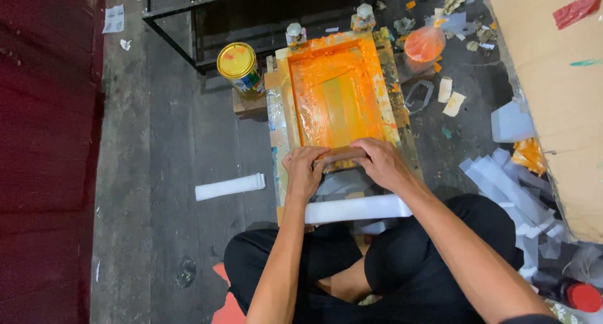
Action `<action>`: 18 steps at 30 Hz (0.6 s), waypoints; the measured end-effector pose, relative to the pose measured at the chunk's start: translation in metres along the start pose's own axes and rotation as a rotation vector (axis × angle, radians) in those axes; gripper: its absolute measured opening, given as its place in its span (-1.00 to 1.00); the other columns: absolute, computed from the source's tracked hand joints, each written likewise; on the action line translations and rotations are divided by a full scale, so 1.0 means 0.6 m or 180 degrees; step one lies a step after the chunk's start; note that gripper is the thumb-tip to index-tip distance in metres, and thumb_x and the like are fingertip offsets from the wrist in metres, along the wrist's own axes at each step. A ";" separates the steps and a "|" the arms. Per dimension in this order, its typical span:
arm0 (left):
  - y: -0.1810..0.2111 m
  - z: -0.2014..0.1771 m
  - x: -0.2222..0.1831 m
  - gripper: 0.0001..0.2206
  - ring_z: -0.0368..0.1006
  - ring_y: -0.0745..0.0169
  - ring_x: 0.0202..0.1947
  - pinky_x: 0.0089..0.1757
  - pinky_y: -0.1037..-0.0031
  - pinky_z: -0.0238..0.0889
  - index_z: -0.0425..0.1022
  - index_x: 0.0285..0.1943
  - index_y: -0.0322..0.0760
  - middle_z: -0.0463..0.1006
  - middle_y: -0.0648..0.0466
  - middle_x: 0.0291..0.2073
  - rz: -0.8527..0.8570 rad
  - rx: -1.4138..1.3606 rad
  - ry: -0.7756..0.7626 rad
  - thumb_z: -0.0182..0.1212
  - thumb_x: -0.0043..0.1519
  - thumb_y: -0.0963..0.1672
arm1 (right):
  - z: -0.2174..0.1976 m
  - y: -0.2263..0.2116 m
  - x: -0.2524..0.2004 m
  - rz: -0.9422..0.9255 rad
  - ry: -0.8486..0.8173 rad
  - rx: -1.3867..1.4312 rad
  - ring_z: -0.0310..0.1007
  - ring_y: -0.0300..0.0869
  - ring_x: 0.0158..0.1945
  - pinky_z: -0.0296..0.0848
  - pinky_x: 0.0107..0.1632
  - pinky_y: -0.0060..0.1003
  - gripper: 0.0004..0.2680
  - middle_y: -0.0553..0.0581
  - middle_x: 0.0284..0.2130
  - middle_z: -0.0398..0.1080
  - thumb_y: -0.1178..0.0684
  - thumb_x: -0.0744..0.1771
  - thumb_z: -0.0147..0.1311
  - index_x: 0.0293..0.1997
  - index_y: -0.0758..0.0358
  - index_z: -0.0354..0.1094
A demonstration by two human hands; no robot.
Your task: Manual screen printing of labels using a squeegee and orange ink on a screen frame.
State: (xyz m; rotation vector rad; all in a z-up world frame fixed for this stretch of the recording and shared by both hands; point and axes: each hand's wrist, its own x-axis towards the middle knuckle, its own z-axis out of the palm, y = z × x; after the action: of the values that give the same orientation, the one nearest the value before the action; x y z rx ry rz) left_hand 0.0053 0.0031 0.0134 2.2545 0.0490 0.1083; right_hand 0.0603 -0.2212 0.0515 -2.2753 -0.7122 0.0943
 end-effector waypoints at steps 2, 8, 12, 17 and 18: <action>0.000 0.000 0.002 -0.71 0.36 0.27 0.08 0.16 0.22 -0.13 0.60 0.12 0.13 0.61 0.31 -0.05 0.0007 -0.0022 0.0015 0.29 0.23 -0.16 | -0.007 -0.006 0.003 0.0007 0.0018 0.0025 0.59 0.08 -0.12 0.56 -0.08 -0.15 -0.81 0.19 -0.21 0.54 0.26 0.29 0.19 -0.04 0.19 0.43; -0.001 0.002 0.002 -0.76 0.37 0.34 0.08 0.14 0.28 -0.13 0.60 0.10 0.14 0.61 0.34 -0.06 -0.0029 -0.0041 0.0039 0.31 0.27 -0.12 | -0.020 -0.025 0.007 0.0146 -0.0054 0.0083 0.59 0.12 -0.13 0.57 -0.08 -0.11 -0.84 0.23 -0.23 0.54 0.25 0.31 0.17 -0.04 0.23 0.43; 0.001 0.001 0.001 -0.74 0.37 0.30 0.13 0.14 0.25 -0.12 0.59 0.12 0.10 0.61 0.33 -0.02 -0.0081 0.0047 -0.0010 0.30 0.26 -0.12 | -0.024 -0.041 0.006 0.0320 -0.0079 0.0133 0.59 0.12 -0.14 0.58 -0.09 -0.09 -0.83 0.25 -0.23 0.54 0.25 0.32 0.15 0.00 0.25 0.42; 0.001 0.003 0.004 -0.73 0.37 0.29 0.14 0.14 0.24 -0.12 0.59 0.14 0.08 0.61 0.32 -0.01 -0.0088 0.0099 -0.0037 0.29 0.27 -0.14 | -0.029 -0.036 0.010 0.0343 -0.0154 0.0099 0.58 0.11 -0.11 0.57 -0.06 -0.10 -0.82 0.26 -0.21 0.54 0.24 0.32 0.15 0.02 0.25 0.42; -0.002 0.003 0.002 -0.72 0.36 0.27 0.14 0.13 0.23 -0.12 0.58 0.15 0.07 0.61 0.31 -0.02 -0.0061 0.0086 -0.0051 0.28 0.27 -0.15 | -0.025 -0.031 0.010 0.0348 -0.0178 0.0094 0.58 0.10 -0.10 0.57 -0.03 -0.11 -0.82 0.25 -0.19 0.54 0.23 0.33 0.15 0.03 0.24 0.42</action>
State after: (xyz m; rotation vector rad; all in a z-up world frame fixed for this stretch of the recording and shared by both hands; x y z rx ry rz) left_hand 0.0070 0.0022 0.0115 2.2813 0.0640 0.0798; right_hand 0.0605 -0.2171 0.0760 -2.2903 -0.6106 0.2196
